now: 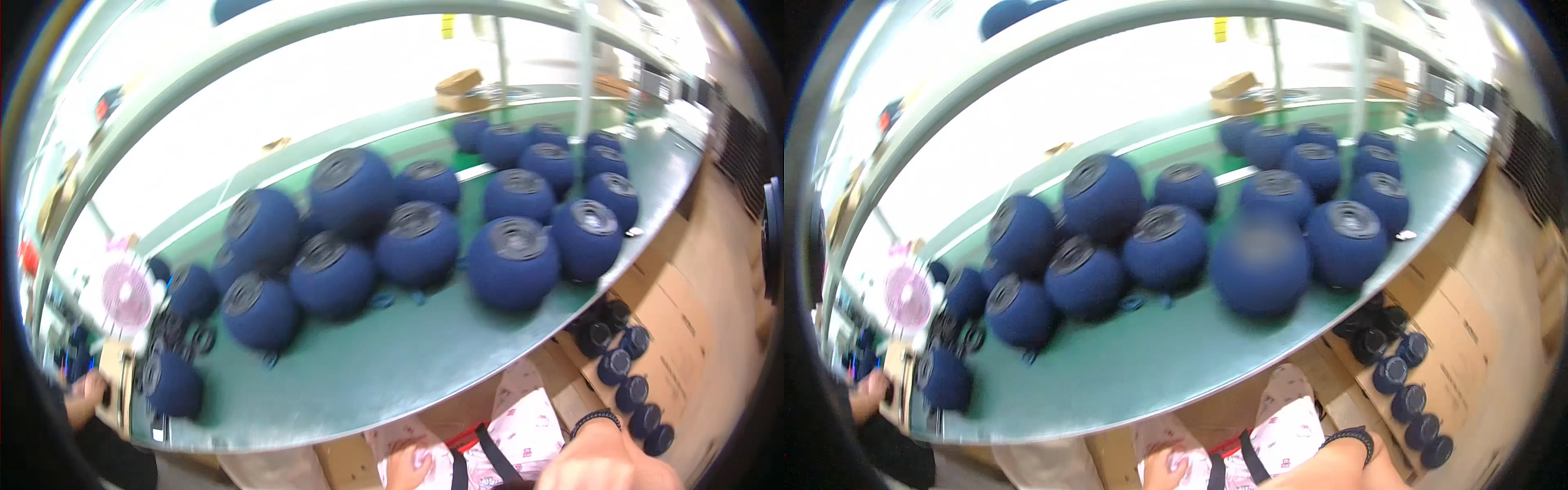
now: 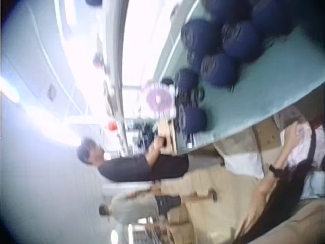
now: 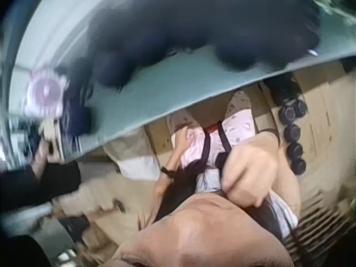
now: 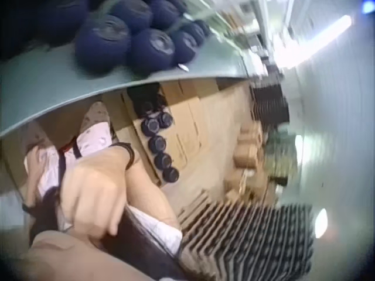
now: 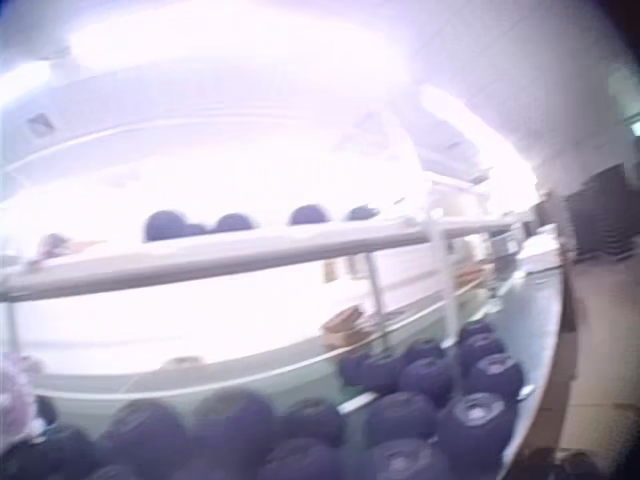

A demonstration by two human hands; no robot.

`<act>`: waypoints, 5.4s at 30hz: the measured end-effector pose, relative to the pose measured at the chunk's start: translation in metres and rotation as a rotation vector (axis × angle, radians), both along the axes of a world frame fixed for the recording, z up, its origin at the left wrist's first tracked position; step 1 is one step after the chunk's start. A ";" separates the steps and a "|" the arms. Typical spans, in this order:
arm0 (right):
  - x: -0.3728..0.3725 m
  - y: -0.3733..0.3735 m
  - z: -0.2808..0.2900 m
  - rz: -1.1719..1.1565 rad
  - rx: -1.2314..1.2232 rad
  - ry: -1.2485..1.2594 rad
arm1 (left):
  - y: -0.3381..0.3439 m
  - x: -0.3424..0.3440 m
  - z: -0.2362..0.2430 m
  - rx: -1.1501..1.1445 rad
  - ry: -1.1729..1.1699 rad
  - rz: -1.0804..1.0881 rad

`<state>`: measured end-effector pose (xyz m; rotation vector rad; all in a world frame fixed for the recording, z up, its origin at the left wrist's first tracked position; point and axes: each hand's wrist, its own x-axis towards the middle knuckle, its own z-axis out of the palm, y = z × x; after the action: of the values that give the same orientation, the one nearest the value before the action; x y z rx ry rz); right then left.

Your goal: Testing the light and function of portable Bluetooth speakers on an assembly line.

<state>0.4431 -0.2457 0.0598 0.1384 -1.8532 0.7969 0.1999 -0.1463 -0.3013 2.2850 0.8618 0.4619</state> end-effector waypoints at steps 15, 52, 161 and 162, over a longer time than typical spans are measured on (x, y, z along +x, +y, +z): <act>0.207 -0.011 -0.056 -2.124 -0.259 -0.710 | 0.057 0.100 0.303 0.289 -0.386 -0.218; 0.078 0.086 -0.098 -1.400 -0.280 -0.274 | 0.102 0.035 0.257 0.065 -0.732 0.130; 0.361 -0.066 -0.106 -2.061 -0.646 -0.368 | 0.095 0.054 0.265 0.411 -0.806 0.254; 0.359 -0.059 -0.106 -2.098 -0.568 -0.474 | 0.093 0.049 0.276 0.518 -0.646 0.215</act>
<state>0.8020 -0.3043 -0.0463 -2.0828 -1.0661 -0.2864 0.2491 -0.0534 -0.0249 2.2398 0.6978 1.5687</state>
